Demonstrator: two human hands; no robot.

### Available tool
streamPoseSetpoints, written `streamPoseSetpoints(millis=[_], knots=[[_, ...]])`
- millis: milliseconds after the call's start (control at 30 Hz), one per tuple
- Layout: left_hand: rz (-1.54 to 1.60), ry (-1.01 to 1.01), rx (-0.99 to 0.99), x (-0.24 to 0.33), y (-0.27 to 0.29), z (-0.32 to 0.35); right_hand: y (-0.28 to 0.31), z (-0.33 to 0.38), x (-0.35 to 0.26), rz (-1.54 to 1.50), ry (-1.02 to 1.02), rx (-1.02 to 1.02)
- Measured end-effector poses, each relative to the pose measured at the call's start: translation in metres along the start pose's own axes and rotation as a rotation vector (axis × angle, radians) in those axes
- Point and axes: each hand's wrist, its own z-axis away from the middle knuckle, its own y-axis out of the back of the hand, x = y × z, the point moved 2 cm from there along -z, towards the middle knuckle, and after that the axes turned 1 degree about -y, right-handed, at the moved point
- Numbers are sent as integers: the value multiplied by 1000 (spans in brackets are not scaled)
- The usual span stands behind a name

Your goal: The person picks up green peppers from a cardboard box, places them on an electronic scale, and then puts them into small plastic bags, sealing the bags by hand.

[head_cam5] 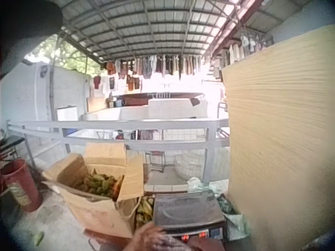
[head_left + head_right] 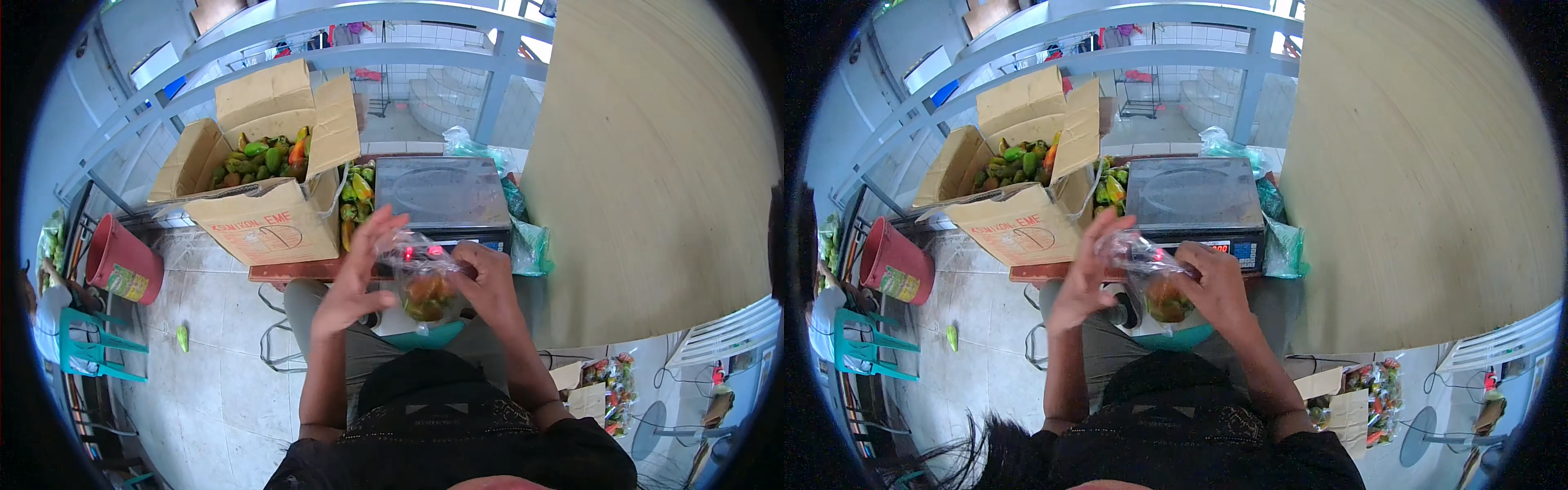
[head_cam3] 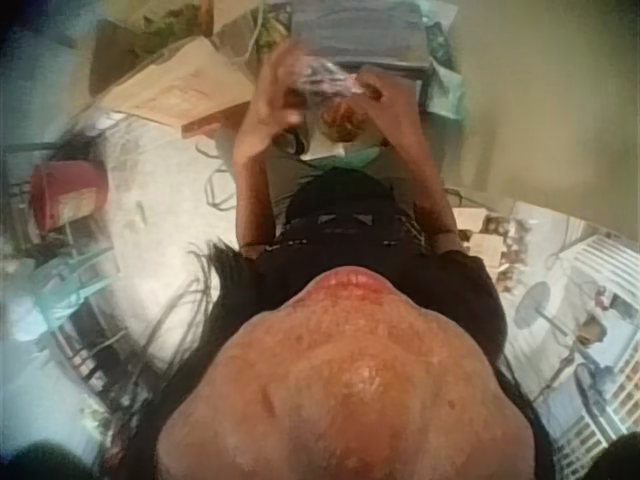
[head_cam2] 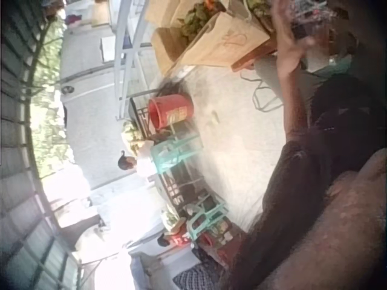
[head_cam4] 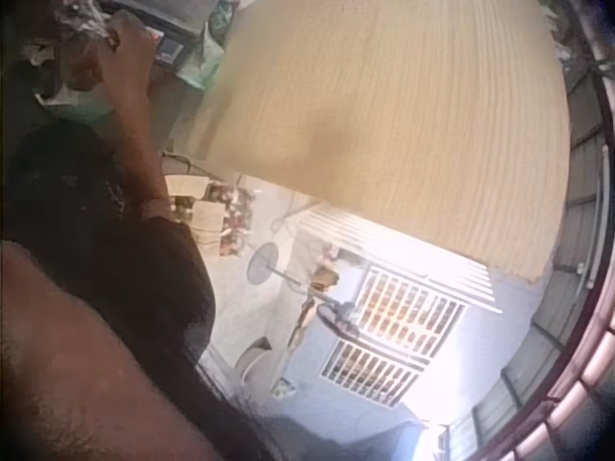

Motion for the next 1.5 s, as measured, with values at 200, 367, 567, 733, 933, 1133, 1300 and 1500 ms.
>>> streamPoseSetpoints(millis=[200, 367, 567, 733, 933, 1133, 1300, 1500], knots=[[-417, 312, -52, -116, -9, 22, -3, -15, -4, 90, 269, 36], [-80, 460, -174, -120, -6, 13, 42, -15, 4, -8, 382, 256], [-127, 397, -122, -91, -23, -9, 54, -16, 36, -586, 234, 379], [-42, 545, -486, -128, -13, -2, 9, -19, 45, -848, -270, -164], [-10, 483, -376, -110, -26, 4, 13, -37, 38, -588, 73, 35], [-109, 498, -214, -116, -19, 10, 73, -35, 32, -894, 106, 213], [46, 462, 124, -124, -10, 15, 83, -33, 37, -757, 191, 314], [-113, 372, 124, -124, -13, 14, 7, -25, 36, -741, -16, -80]])
